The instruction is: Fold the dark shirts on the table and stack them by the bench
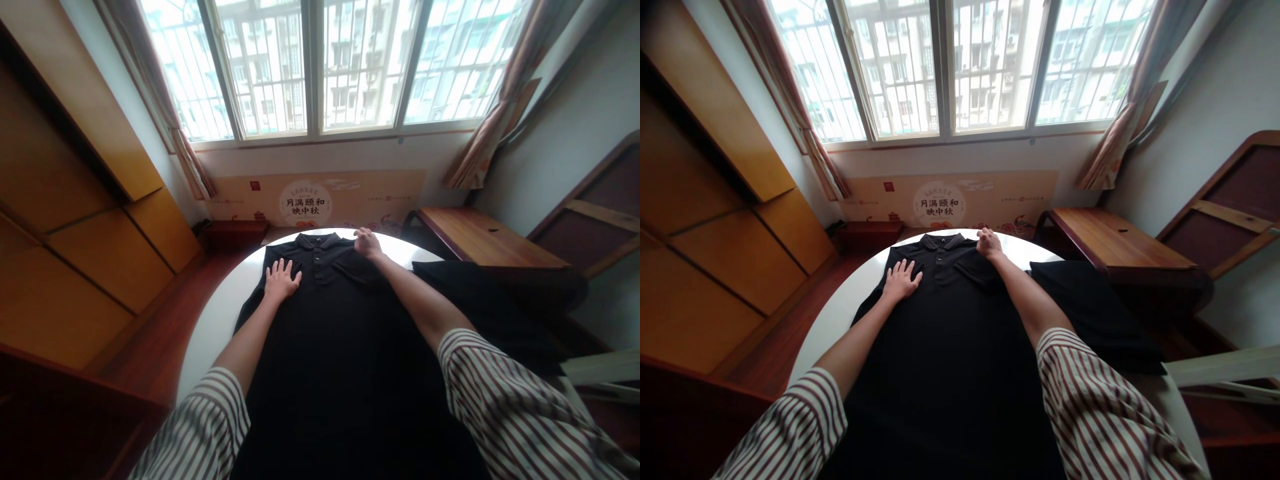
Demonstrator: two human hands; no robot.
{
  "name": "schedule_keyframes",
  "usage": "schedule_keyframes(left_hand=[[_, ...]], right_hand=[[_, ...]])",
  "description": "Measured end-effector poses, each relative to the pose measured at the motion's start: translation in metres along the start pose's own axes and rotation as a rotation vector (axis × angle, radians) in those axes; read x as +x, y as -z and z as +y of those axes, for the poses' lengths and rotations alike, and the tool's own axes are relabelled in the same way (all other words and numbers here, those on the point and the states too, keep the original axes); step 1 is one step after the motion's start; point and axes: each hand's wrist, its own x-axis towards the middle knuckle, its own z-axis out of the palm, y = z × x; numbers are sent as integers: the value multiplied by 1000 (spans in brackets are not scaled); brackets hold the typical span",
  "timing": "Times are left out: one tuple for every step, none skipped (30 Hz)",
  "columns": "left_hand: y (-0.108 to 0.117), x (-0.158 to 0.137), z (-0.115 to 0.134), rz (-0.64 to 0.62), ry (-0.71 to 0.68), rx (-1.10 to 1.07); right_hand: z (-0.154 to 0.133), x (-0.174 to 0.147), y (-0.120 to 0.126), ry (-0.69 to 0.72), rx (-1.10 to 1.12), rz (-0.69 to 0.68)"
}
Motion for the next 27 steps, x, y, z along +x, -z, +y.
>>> schedule_keyframes(left_hand=[[0, 0, 0, 0, 0, -1], [0, 0, 0, -1, 1, -2], [0, 0, 0, -3, 2, -2], [0, 0, 0, -6, 2, -1], [0, 0, 0, -9, 2, 1], [0, 0, 0, -13, 2, 3], [0, 0, -1, -15, 1, 5], [0, -1, -1, -15, 2, 8], [0, -1, -1, -14, 2, 12], [1, -1, -1, -12, 2, 16], [1, -1, 0, -10, 3, 20], [1, -2, 0, -7, 4, 25], [2, -2, 0, -7, 5, 29], [3, -2, 1, -7, 6, 32], [4, -2, 1, -10, 7, 34], [4, -2, 1, -12, 9, 36], [5, -3, 2, -15, 10, 36], [6, -3, 2, -18, 10, 36], [7, -3, 2, -21, 9, 35], [7, -4, 2, -22, 7, 33], [8, -4, 3, -24, 4, 32], [8, -5, 3, -25, 1, 31], [9, -5, 3, -25, -3, 29], [9, -5, 3, -24, -6, 27], [9, -5, 3, -23, -7, 26], [9, -4, 3, -22, -6, 25], [9, -4, 3, -22, -2, 23]], right_hand=[[-4, 1, -3, 63, -4, -29], [-7, 1, -6, 115, -10, -60], [-10, 2, -10, 151, -18, -89], [-12, 3, -14, 172, -28, -113], [-13, 4, -19, 182, -40, -131], [-14, 4, -22, 183, -51, -146], [-13, 5, -26, 176, -62, -158], [-12, 5, -28, 164, -73, -170], [-12, 6, -30, 148, -82, -181], [-11, 6, -30, 132, -93, -191], [-12, 7, -30, 115, -104, -197], [-13, 7, -29, 101, -115, -200], [-16, 7, -27, 94, -126, -198], [-19, 7, -25, 97, -134, -192], [-22, 7, -24, 111, -136, -187], [-26, 6, -23, 133, -134, -187], [-29, 4, -23, 157, -126, -195], [-32, 2, -23, 179, -116, -207], [-34, 0, -25, 192, -105, -222], [-35, -3, -26, 192, -95, -235], [-35, -5, -28, 181, -88, -244], [-35, -7, -29, 165, -81, -249], [-35, -9, -30, 147, -76, -253], [-35, -11, -30, 130, -71, -257], [-36, -13, -28, 117, -67, -262], [-38, -15, -25, 110, -64, -265], [-42, -17, -20, 108, -61, -261]])
